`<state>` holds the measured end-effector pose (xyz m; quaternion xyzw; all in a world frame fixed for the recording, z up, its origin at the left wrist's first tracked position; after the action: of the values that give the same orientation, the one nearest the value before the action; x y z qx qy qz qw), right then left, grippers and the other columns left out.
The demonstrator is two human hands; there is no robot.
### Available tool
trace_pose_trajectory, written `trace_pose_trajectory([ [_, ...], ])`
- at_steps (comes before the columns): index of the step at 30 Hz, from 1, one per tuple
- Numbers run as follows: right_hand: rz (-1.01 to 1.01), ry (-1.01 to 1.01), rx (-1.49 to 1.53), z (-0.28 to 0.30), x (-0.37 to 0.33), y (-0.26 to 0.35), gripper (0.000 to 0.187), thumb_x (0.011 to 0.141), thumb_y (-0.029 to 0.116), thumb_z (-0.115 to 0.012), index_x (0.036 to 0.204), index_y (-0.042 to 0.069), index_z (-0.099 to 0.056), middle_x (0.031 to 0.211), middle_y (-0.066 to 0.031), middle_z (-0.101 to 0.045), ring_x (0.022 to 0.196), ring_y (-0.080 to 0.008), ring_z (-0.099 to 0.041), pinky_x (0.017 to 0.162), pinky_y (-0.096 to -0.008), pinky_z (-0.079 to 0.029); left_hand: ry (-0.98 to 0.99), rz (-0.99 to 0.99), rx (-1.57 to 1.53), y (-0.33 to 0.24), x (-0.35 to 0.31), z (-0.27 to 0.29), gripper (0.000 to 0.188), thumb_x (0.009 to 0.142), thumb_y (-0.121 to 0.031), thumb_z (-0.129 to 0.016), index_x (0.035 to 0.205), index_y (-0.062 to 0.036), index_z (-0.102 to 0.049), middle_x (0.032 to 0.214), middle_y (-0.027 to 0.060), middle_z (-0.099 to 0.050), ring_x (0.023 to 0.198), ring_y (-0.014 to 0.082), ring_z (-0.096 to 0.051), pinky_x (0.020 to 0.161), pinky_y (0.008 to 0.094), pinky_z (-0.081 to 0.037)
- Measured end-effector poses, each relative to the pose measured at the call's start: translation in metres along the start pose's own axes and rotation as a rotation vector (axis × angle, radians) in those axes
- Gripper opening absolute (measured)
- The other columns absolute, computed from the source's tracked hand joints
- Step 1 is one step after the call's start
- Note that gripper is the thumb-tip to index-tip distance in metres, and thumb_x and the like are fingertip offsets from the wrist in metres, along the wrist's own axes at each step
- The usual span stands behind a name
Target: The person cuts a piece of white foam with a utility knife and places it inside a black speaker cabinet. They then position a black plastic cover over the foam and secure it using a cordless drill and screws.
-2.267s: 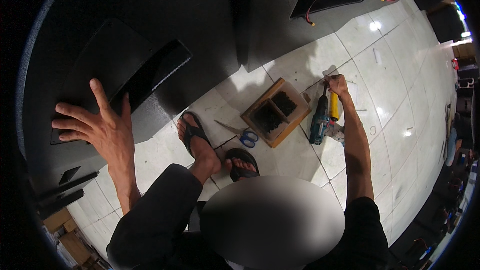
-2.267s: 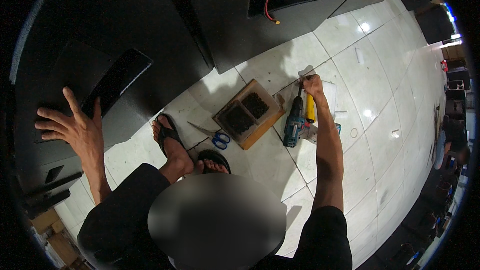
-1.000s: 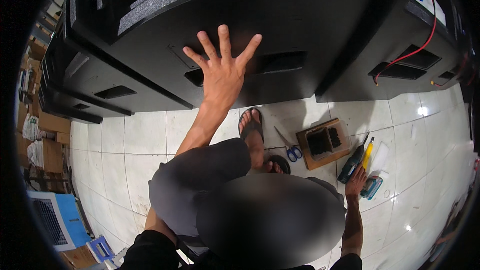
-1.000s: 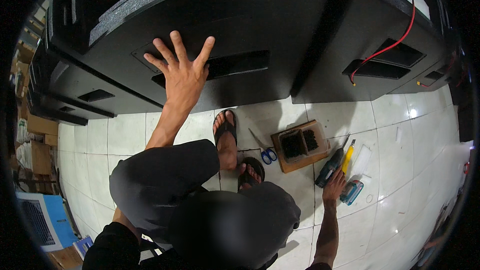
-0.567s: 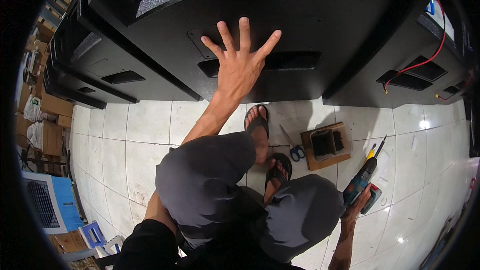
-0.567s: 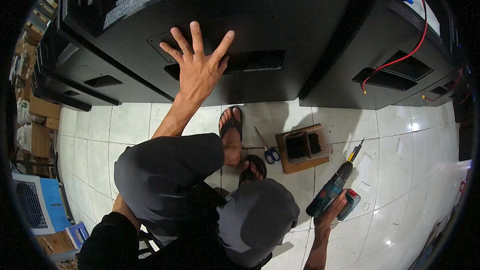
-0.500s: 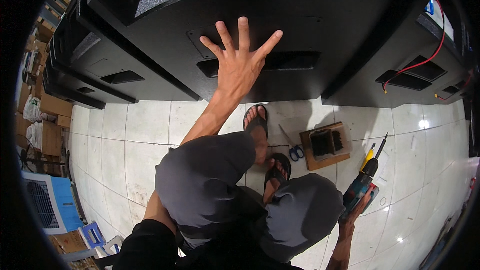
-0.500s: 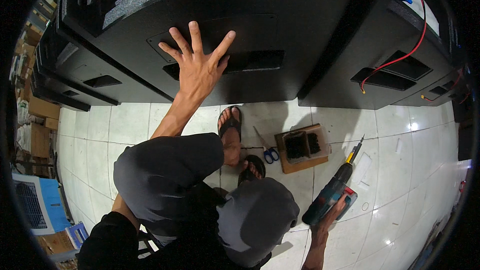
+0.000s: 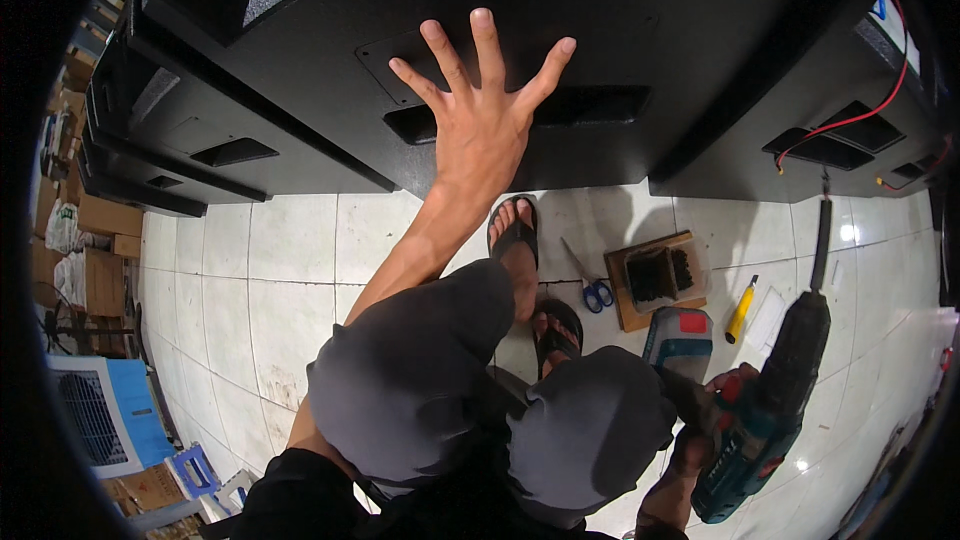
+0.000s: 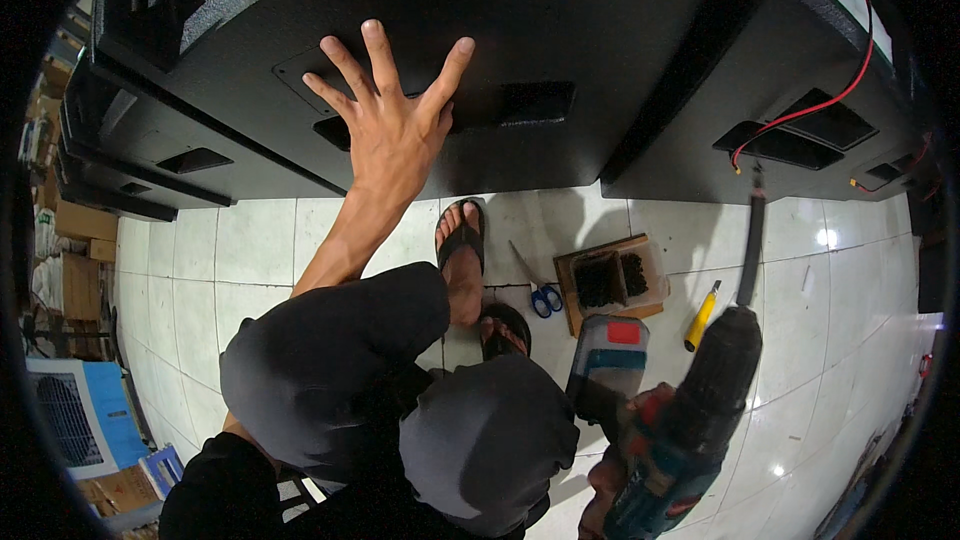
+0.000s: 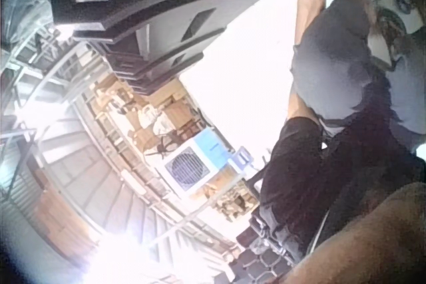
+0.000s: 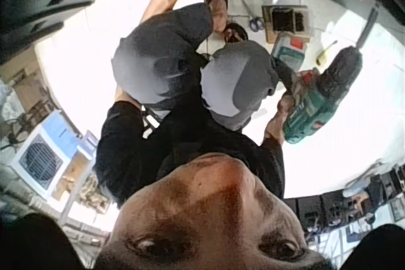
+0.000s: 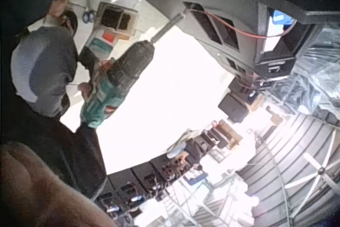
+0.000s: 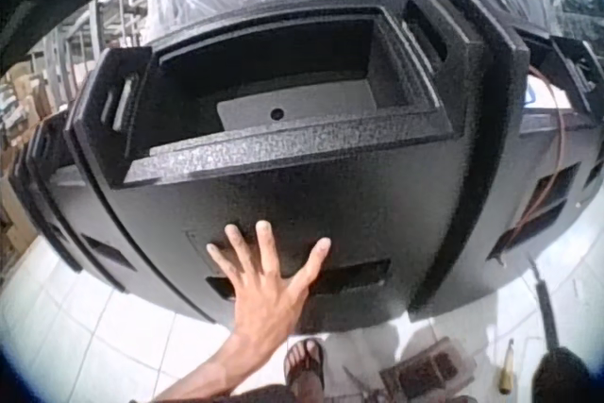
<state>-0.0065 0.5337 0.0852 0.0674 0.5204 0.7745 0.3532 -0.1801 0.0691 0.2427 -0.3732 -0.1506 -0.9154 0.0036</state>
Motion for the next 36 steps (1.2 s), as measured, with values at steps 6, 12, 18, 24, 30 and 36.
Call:
trace_pose_trajectory([
  [6, 0.003, -0.005, -0.240, -0.039, -0.003, 0.033, 0.031, 0.087, 0.036, -0.062, 0.102, 0.010, -0.053, 0.082, -0.0091, -0.058, 0.069, -0.0200, -0.057, 0.066, -0.0326, -0.048, 0.046, 0.012, 0.042, 0.002, 0.001, 0.001, 0.098, 0.078, 0.009, -0.055, 0.148, -0.0458, -0.015, 0.150, 0.0325, 0.009, 0.130, 0.0675, 0.007, 0.091, 0.0851, -0.006],
  [12, -0.025, -0.059, -0.524, -0.079, -0.006, 0.060, 0.028, 0.088, 0.042, -0.060, 0.089, 0.014, -0.061, 0.070, -0.0059, -0.060, 0.057, -0.0175, -0.058, 0.057, -0.0309, -0.049, 0.046, 0.016, 0.060, 0.001, 0.003, -0.002, 0.099, 0.077, 0.012, -0.053, 0.148, -0.0461, -0.015, 0.151, 0.0319, 0.009, 0.130, 0.0680, 0.005, 0.091, 0.0850, -0.009],
  [18, -0.070, 0.378, -0.609, -0.127, -0.013, 0.067, 0.036, 0.087, 0.047, -0.060, 0.102, 0.015, -0.060, 0.078, -0.0067, -0.063, 0.059, -0.0157, -0.060, 0.056, -0.0271, -0.052, 0.031, 0.000, 0.087, 0.005, -0.001, -0.001, 0.100, 0.077, 0.012, -0.053, 0.148, -0.0465, -0.014, 0.151, 0.0315, 0.009, 0.130, 0.0682, 0.005, 0.091, 0.0846, -0.008],
  [24, -0.636, 1.244, 0.548, -0.172, -0.031, 0.052, 0.046, 0.093, 0.048, -0.051, 0.119, 0.010, -0.049, 0.101, -0.0105, -0.062, 0.078, -0.0190, -0.065, 0.063, -0.0302, -0.057, 0.014, -0.002, 0.094, 0.003, 0.001, -0.002, 0.101, 0.077, 0.013, -0.053, 0.148, -0.0469, -0.013, 0.151, 0.0312, 0.010, 0.130, 0.0681, 0.006, 0.092, 0.0845, -0.008],
  [30, -0.307, 0.898, -0.048, -0.157, 0.001, 0.039, 0.046, 0.094, 0.048, -0.049, 0.121, 0.010, -0.048, 0.103, -0.0104, -0.061, 0.080, -0.0195, -0.065, 0.065, -0.0314, -0.057, 0.027, -0.005, 0.155, 0.004, 0.000, -0.004, 0.085, 0.083, -0.012, -0.066, 0.145, -0.0503, -0.022, 0.152, 0.0303, 0.011, 0.130, 0.0643, 0.017, 0.092, 0.0846, -0.008],
  [36, -0.170, 0.736, -0.451, -0.151, 0.009, 0.042, 0.046, 0.094, 0.048, -0.048, 0.122, 0.011, -0.047, 0.106, -0.0103, -0.061, 0.083, -0.0200, -0.065, 0.067, -0.0325, -0.057, 0.018, -0.009, 0.168, 0.004, 0.001, -0.003, 0.086, 0.083, -0.012, -0.067, 0.145, -0.0503, -0.022, 0.151, 0.0313, 0.010, 0.130, 0.0652, 0.015, 0.092, 0.0844, -0.010],
])
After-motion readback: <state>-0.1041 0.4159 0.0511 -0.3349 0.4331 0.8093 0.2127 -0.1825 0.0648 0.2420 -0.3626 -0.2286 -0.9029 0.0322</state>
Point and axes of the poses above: each hand's wrist, its own x-axis towards the middle knuckle, its own z-axis out of the back of the hand, y = z × x, the point moved 10 cm from there along x, towards the middle knuckle
